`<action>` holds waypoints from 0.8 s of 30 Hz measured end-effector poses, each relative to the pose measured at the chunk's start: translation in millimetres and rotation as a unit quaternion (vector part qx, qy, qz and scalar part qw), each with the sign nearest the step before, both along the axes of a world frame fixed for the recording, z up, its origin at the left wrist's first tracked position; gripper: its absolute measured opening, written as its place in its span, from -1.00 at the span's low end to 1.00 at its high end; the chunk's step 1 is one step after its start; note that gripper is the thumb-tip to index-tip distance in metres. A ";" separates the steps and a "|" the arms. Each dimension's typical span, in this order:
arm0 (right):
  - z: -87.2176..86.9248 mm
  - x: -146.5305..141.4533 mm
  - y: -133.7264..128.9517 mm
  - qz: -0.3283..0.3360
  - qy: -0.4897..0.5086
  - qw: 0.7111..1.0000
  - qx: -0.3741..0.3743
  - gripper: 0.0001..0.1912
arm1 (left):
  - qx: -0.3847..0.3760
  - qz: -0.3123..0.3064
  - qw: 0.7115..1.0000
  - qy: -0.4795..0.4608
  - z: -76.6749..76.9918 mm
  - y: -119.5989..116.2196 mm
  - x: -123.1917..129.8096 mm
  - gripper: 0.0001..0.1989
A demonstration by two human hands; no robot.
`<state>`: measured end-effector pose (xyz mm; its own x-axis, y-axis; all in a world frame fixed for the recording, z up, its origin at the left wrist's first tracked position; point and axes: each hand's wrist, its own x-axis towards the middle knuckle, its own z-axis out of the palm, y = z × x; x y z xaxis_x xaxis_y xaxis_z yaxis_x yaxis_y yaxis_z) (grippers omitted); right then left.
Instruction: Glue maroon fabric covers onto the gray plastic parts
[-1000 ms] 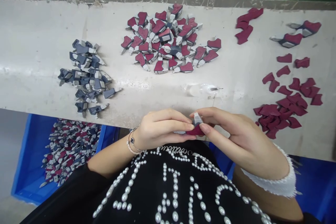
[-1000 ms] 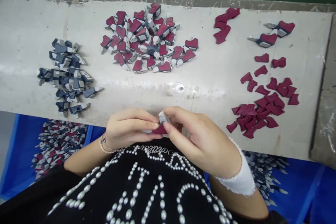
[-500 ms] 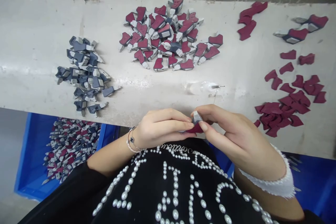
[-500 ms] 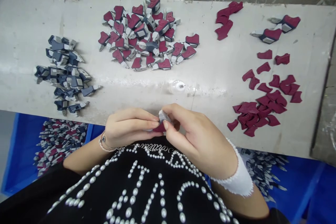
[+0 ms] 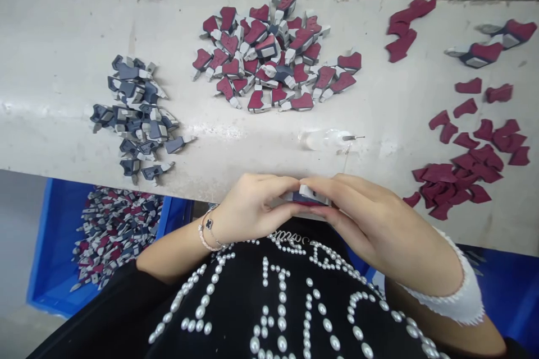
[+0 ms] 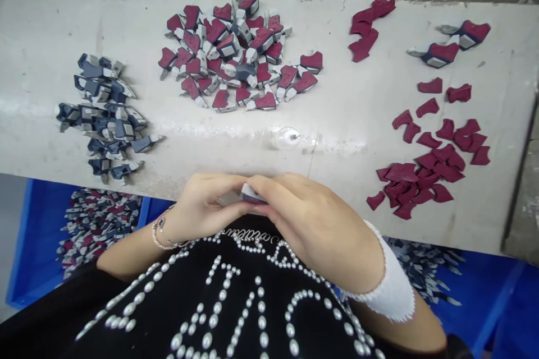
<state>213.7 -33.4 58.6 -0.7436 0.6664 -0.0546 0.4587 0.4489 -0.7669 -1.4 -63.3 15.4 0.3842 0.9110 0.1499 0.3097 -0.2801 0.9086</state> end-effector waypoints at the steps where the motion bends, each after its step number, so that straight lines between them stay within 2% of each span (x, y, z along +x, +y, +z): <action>1: 1.1 0.8 0.4 0.008 0.001 1.000 0.004 -0.73 | -0.025 -0.003 1.000 -0.010 2.5 0.7 0.5 -0.88; 7: 4.6 4.8 2.5 0.057 0.005 0.998 0.011 -0.60 | -0.117 0.003 0.990 -0.072 6.5 3.2 4.3 -0.90; 12: 0.0 7.5 5.6 0.060 0.010 0.998 -0.002 -0.58 | -0.106 0.020 0.991 -0.078 1.2 -1.3 6.5 -0.90; 19: 3.0 3.1 5.6 0.043 0.025 0.998 0.025 -0.63 | -0.069 0.052 0.994 -0.061 1.8 -4.3 8.0 -0.90; 24: 7.0 1.2 3.6 0.036 -0.008 0.999 -0.006 -0.73 | -0.104 0.035 0.993 -0.050 5.7 -3.5 6.2 -0.83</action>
<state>214.9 -29.8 65.7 -0.7889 0.6099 -0.0752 0.4381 0.4723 -0.7648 4.8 -66.8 21.1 0.3107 0.9505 -0.0099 0.2274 -0.0642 0.9717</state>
